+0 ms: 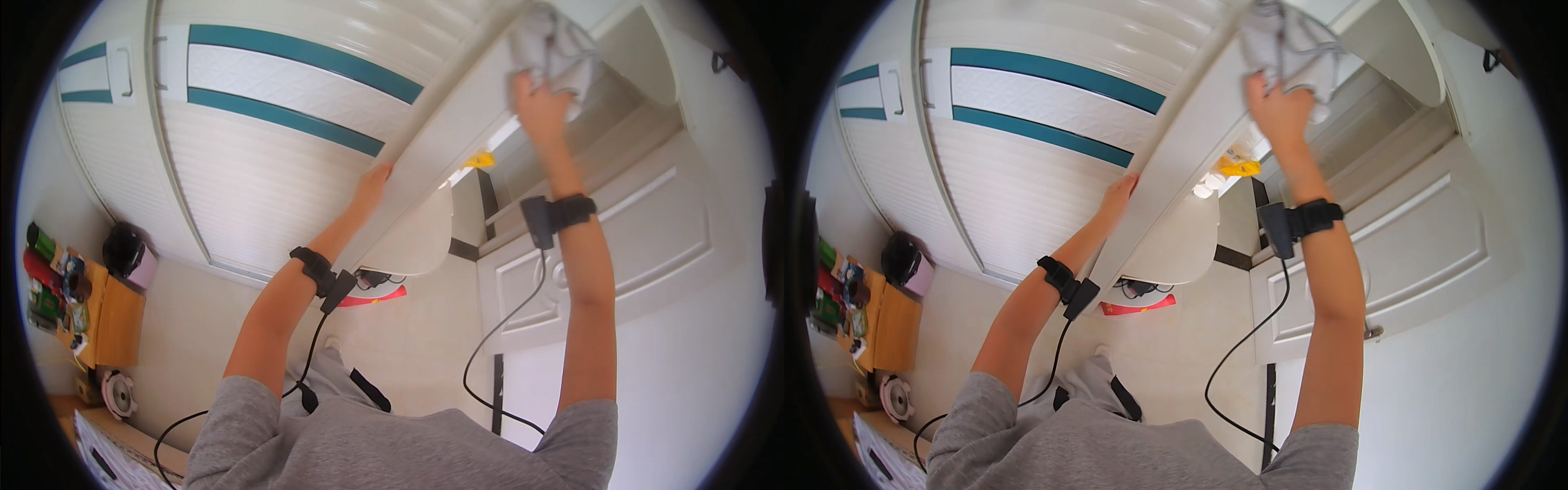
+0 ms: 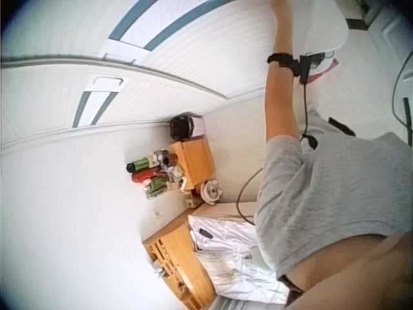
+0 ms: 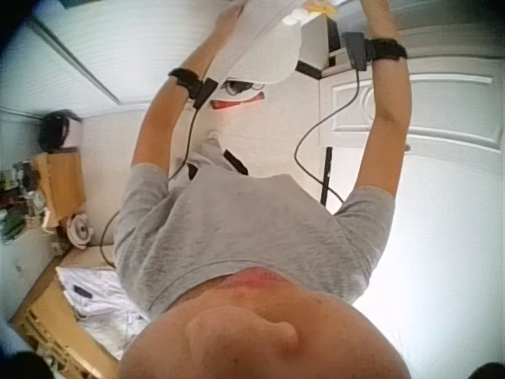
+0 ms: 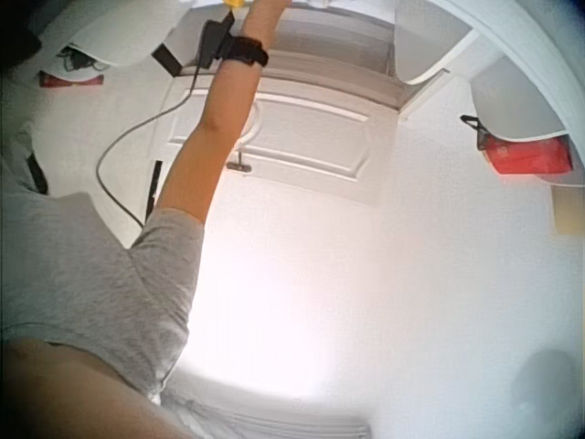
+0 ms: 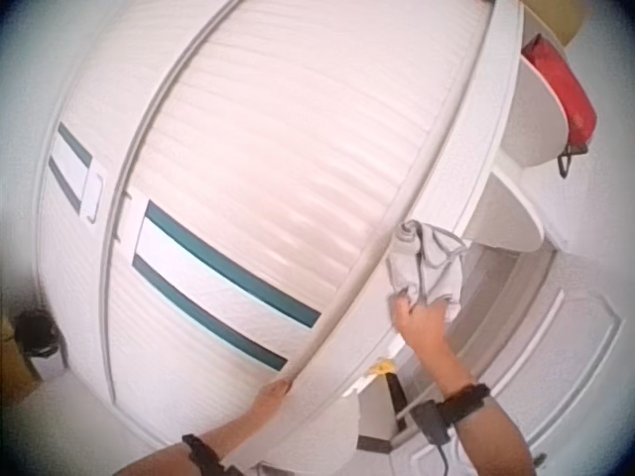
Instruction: The person wipes the top of a white wardrobe with a cloth, then moves to the window to wipe the window frame and sill. The person uses a cloth to clean the surfaces in a bedroom.
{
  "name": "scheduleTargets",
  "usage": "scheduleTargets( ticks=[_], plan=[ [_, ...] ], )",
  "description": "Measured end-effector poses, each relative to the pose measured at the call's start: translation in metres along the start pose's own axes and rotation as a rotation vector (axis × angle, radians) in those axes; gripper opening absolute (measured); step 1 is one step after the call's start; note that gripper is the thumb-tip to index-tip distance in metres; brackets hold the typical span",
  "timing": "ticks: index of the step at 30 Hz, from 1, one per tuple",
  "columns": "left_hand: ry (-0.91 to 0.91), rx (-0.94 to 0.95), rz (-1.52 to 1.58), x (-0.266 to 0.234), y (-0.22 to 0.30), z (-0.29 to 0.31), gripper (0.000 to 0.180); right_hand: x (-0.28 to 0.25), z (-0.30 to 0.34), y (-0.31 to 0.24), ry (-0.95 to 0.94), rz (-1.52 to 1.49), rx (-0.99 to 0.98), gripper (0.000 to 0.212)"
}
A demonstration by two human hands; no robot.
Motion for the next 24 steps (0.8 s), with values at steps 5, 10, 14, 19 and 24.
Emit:
scheduleTargets(
  ticks=[5,10,14,19,24],
  plan=[
    [-0.070,-0.061,-0.004,0.000,-0.002,-0.007,0.043,-0.015,0.078,-0.056,0.264,-0.201,-0.124,0.040],
    [-0.120,-0.006,0.056,-0.004,-0.027,-0.028,0.046,0.022,0.151,-0.087,-0.667,-0.049,-0.286,0.045],
    [-0.212,0.020,0.008,-0.006,-0.040,-0.049,0.043,-0.065,0.082,-0.061,0.041,-0.216,-0.334,0.044],
    [-0.188,0.098,-0.061,-0.006,-0.018,-0.034,0.042,-0.049,-0.035,0.009,-0.297,-0.014,-0.074,0.053],
    [-0.165,-0.051,-0.124,0.002,0.003,-0.006,0.046,-0.102,-0.062,-0.013,0.574,0.037,-0.064,0.043]
  ],
)
Point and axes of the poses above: each hand's wrist, its own z-axis away from the middle knuckle, its own x-axis out of the palm, y = z × x, the point moved 9 cm from there along -z, towards the middle knuckle, and after that the axes turned 13 degrees about z, right-handed, at the moved point
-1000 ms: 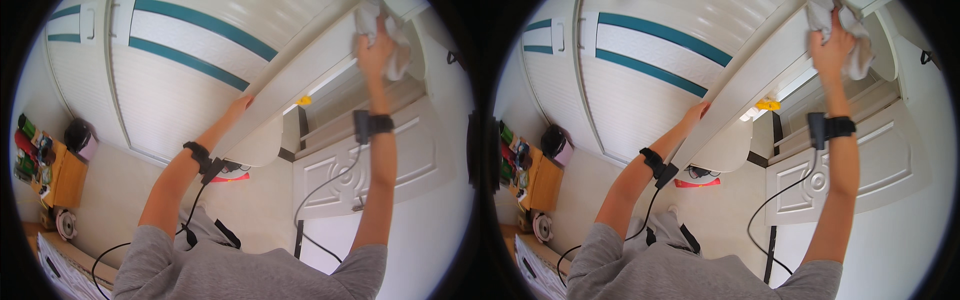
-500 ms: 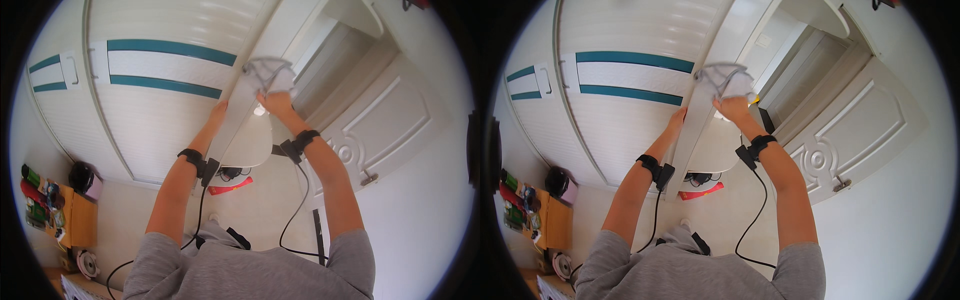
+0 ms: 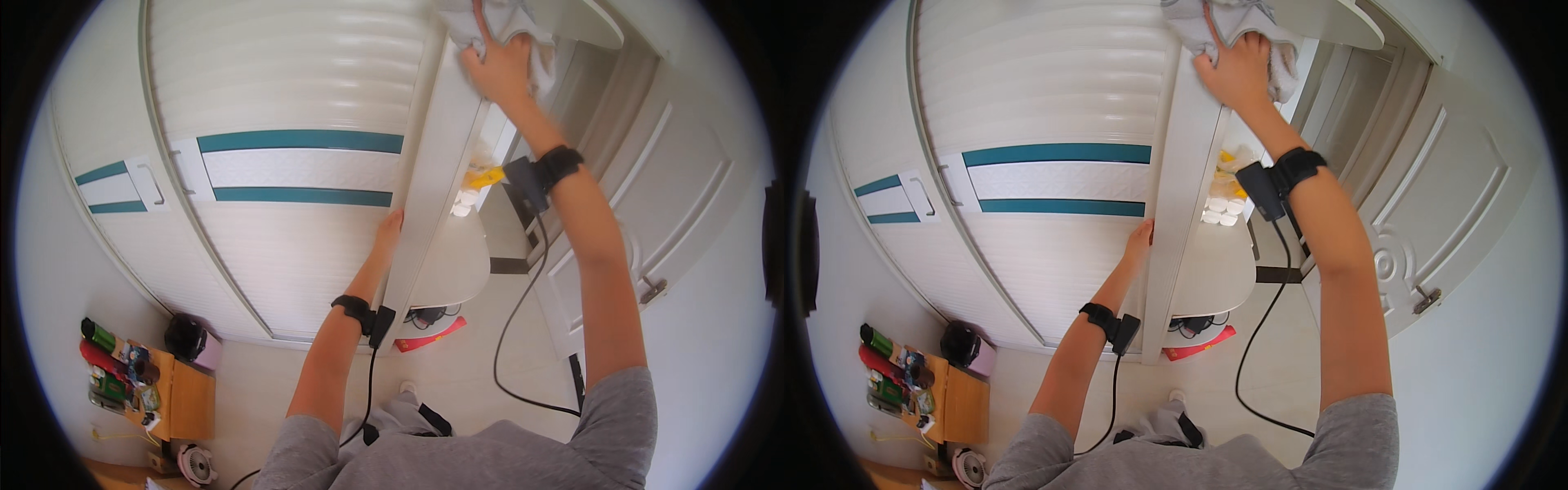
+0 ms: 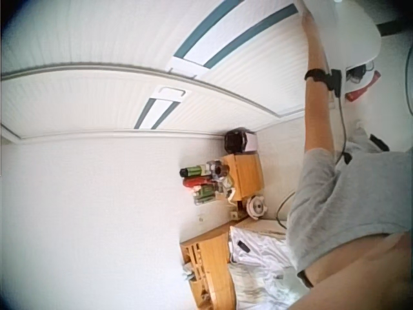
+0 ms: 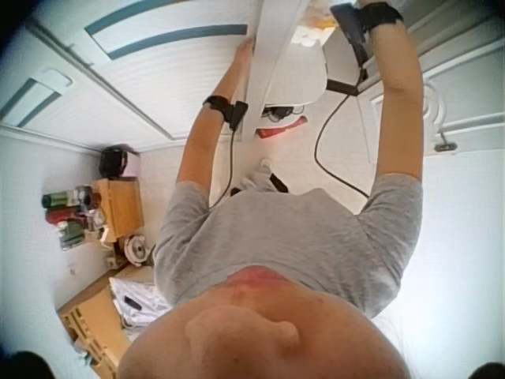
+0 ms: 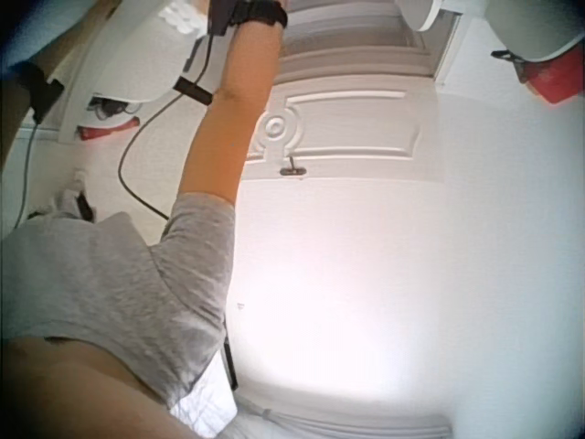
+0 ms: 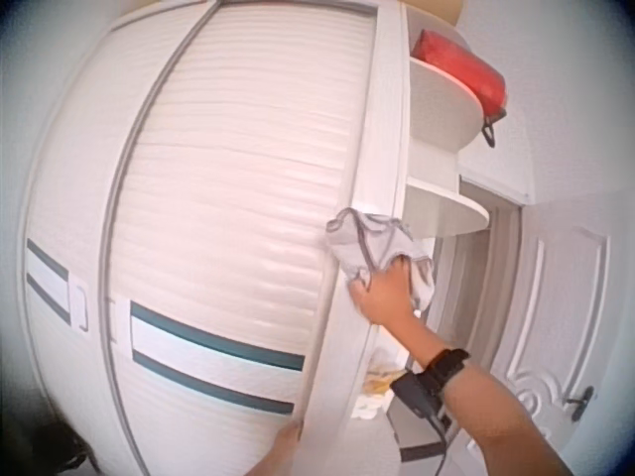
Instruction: The person wipes the top of a white wardrobe with a cloth, then moves to the window to wipe the window frame and sill. The person uses a cloth to clean the surfaces in a bedroom.
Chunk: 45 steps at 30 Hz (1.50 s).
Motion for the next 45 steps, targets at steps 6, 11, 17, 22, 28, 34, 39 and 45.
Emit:
scheduleTargets(
  ticks=[6,11,17,22,28,34,39,45],
  plan=[
    [0.023,-0.019,0.073,0.007,0.016,0.019,0.044,0.016,0.056,-0.011,-0.576,-0.260,0.288,0.050],
    [-0.018,-0.066,0.126,0.014,0.019,0.023,0.040,-0.013,0.122,-0.059,-0.659,-0.322,0.081,0.055],
    [-0.083,-0.033,0.113,0.014,0.023,0.018,0.041,-0.026,0.190,-0.089,-1.005,-0.404,-0.153,0.044],
    [-0.120,-0.049,0.091,0.011,0.015,0.013,0.045,0.014,0.099,-0.019,-0.983,-0.159,-0.073,0.052],
    [-0.049,-0.085,0.210,0.014,0.017,0.024,0.052,-0.006,0.043,-0.030,-0.207,-0.125,0.010,0.051],
    [0.045,-0.088,0.354,0.018,0.025,0.032,0.042,-0.001,0.189,-0.086,-0.948,-0.279,-0.019,0.063],
    [0.033,-0.135,0.276,0.019,0.027,0.030,0.043,-0.033,0.240,-0.109,-1.176,-0.447,-0.229,0.049],
    [-0.020,-0.113,0.242,0.024,0.035,0.035,0.047,0.028,0.062,0.023,-0.954,-0.017,-0.099,0.050]
  ],
)
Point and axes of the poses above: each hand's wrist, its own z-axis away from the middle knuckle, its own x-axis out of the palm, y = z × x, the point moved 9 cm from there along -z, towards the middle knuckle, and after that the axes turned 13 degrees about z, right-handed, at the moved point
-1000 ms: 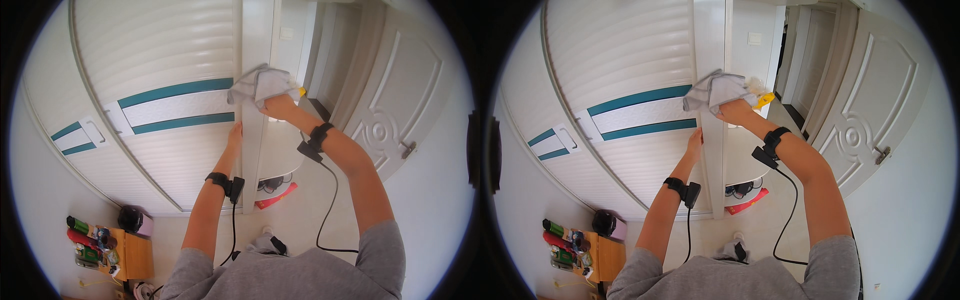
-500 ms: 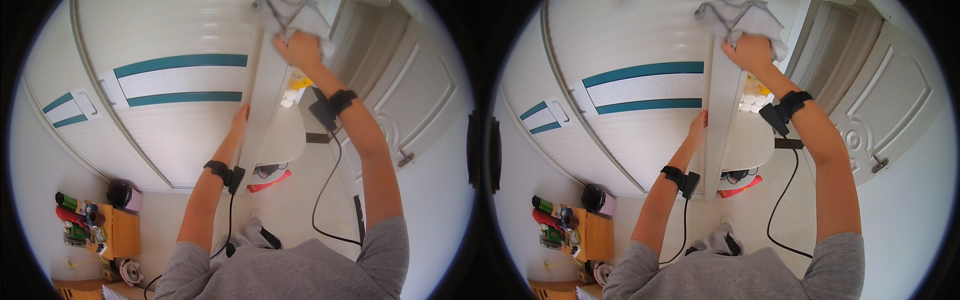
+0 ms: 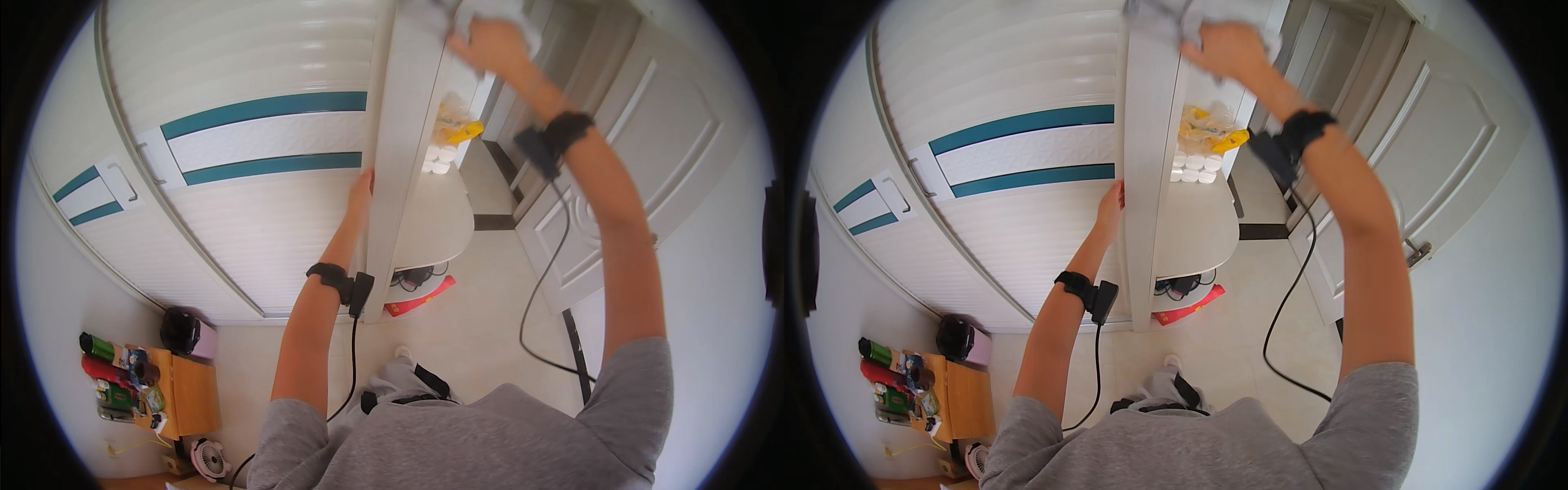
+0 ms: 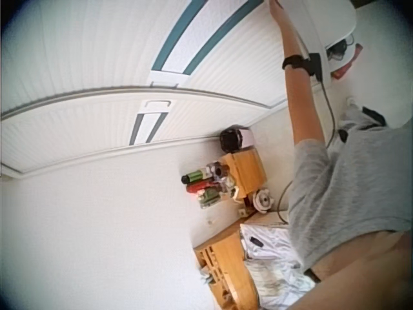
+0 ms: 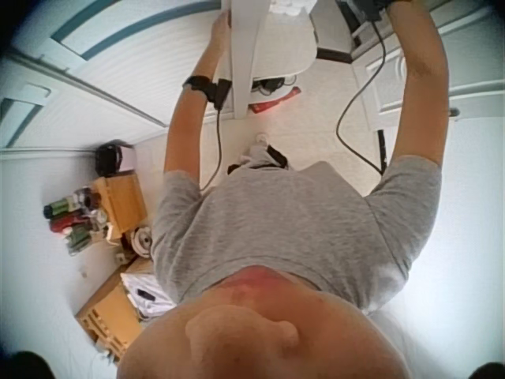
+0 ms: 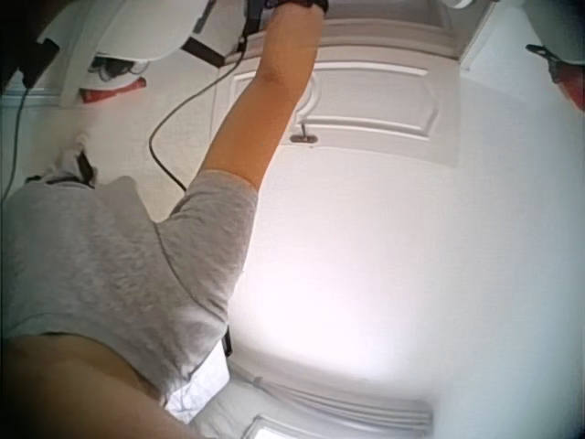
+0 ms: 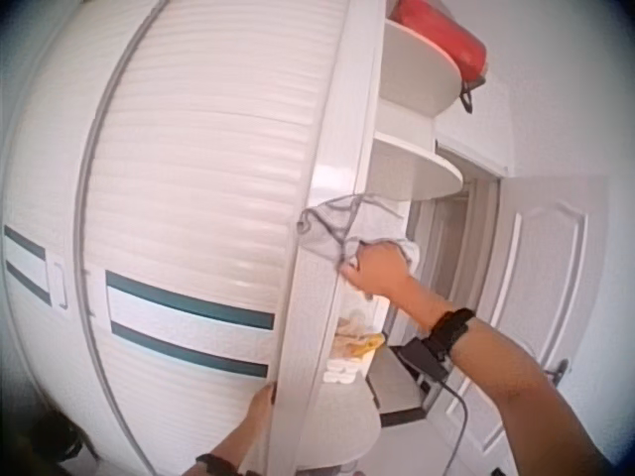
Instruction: The person wipes the top of a white wardrobe with a cloth, then moves to the window to wipe the window frame and sill. The person uses a cloth to clean the surfaces in a bedroom.
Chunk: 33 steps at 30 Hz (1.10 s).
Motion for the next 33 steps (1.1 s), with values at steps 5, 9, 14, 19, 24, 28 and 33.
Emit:
scheduleTargets(
  ticks=[5,9,14,19,24,28,33],
  plan=[
    [0.018,-0.002,0.008,-0.007,-0.005,-0.005,0.048,-0.076,-0.015,-0.002,0.979,-0.367,0.021,0.045],
    [-0.004,0.015,0.033,-0.014,-0.011,-0.009,0.049,-0.022,0.006,-0.041,0.813,-0.189,0.070,0.044],
    [-0.012,0.042,-0.005,-0.022,-0.015,-0.016,0.048,0.124,0.104,-0.126,-0.255,-0.293,-0.077,0.050],
    [0.071,0.034,0.044,-0.028,-0.012,-0.020,0.046,0.155,0.179,-0.165,-0.311,-0.542,-0.240,0.040],
    [0.013,0.000,0.032,-0.019,-0.011,-0.015,0.047,0.113,0.114,-0.085,-0.168,-0.418,-0.098,0.040],
    [-0.034,0.030,0.017,-0.015,-0.010,-0.012,0.050,0.021,0.036,-0.012,0.220,-0.187,-0.105,0.021],
    [0.012,-0.018,0.027,-0.026,-0.017,-0.018,0.052,0.013,0.042,-0.041,0.699,-0.433,-0.036,0.032]
  ],
)
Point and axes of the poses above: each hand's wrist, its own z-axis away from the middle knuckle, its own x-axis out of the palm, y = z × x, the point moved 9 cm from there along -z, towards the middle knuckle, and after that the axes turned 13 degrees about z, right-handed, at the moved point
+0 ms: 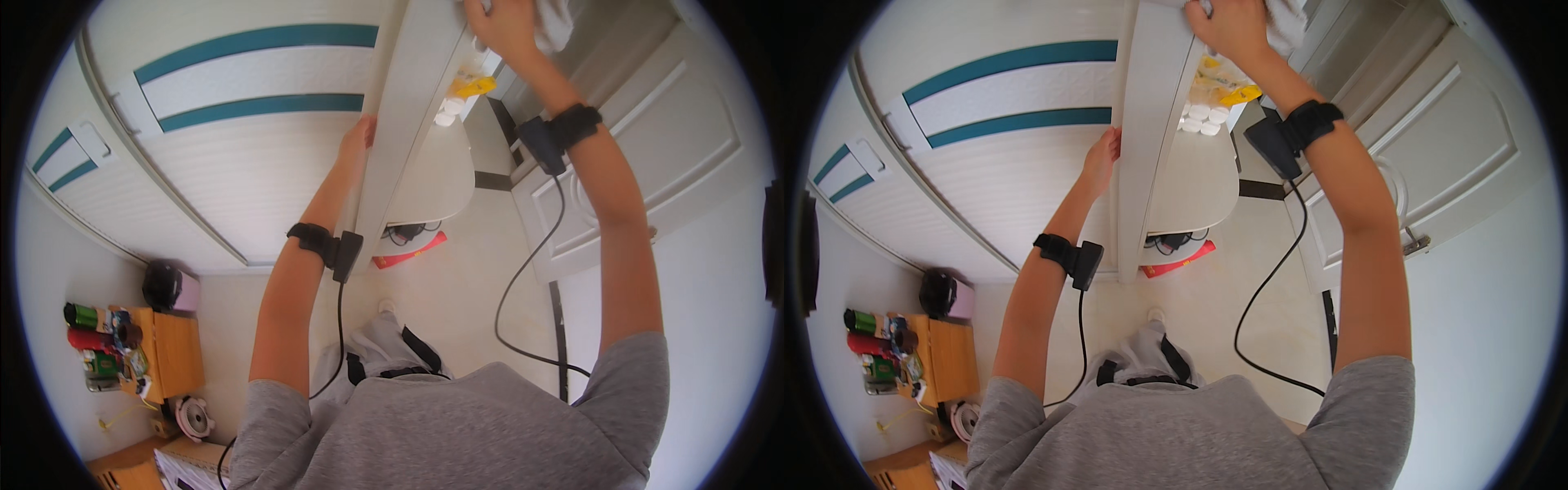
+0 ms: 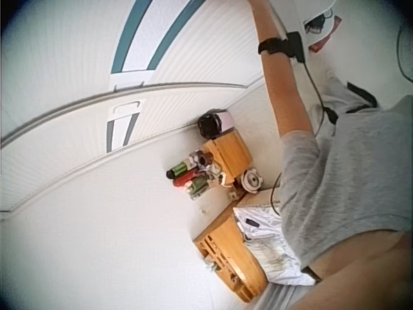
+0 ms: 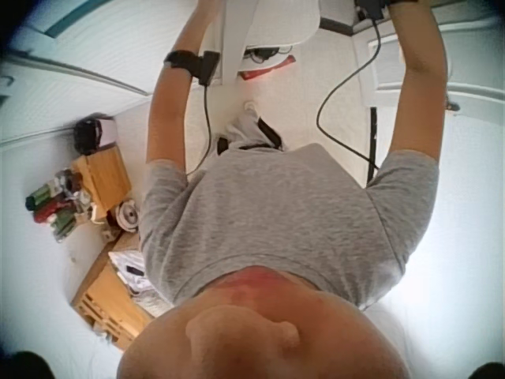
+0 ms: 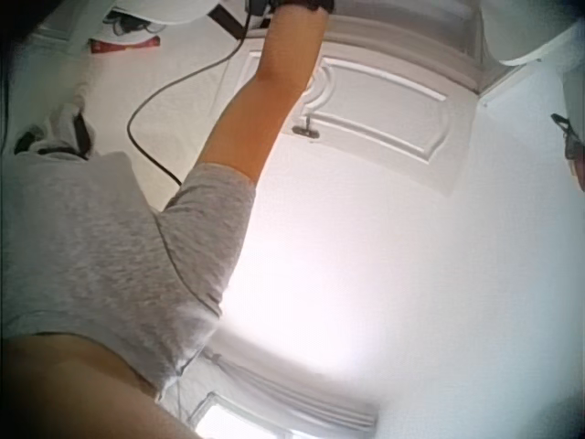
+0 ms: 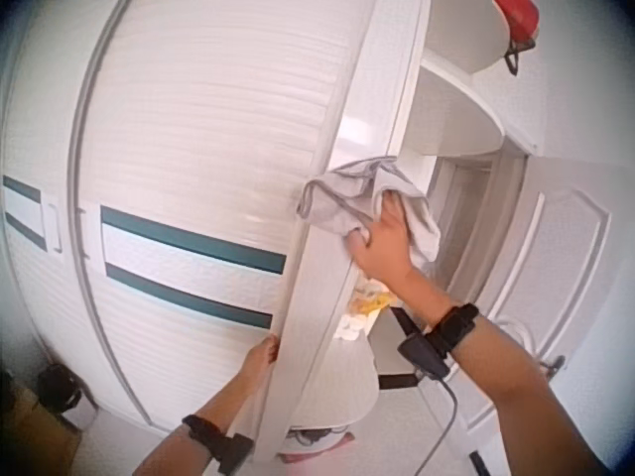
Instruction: The person wipes the top of a white wardrobe with a cloth, then moves to the window to wipe the window frame and sill. The person uses a cloth to clean the surfaces in a bedroom.
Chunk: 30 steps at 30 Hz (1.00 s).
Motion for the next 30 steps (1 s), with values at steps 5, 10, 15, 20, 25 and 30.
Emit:
scheduleTargets(
  ticks=[5,10,15,20,25,30],
  plan=[
    [-0.044,-0.037,0.138,-0.001,-0.003,-0.002,0.048,0.069,0.105,-0.026,-0.539,0.032,0.023,0.020],
    [-0.132,-0.114,0.201,-0.004,-0.004,-0.002,0.044,0.058,0.204,-0.097,-0.390,-0.271,-0.216,0.037],
    [-0.431,-0.188,0.145,0.010,0.001,0.002,0.046,0.082,0.293,-0.143,-0.625,-0.595,-0.169,0.048],
    [-0.262,-0.173,0.215,-0.008,0.002,0.004,0.043,0.106,0.362,-0.191,-1.034,-0.944,0.052,0.046],
    [-0.254,-0.070,0.294,-0.004,0.001,0.007,0.037,0.111,0.434,-0.243,-1.207,-0.993,0.023,0.045],
    [0.010,0.001,0.286,-0.005,-0.004,0.014,0.033,0.116,0.478,-0.296,-1.341,-0.990,-0.039,0.044]
  ],
)
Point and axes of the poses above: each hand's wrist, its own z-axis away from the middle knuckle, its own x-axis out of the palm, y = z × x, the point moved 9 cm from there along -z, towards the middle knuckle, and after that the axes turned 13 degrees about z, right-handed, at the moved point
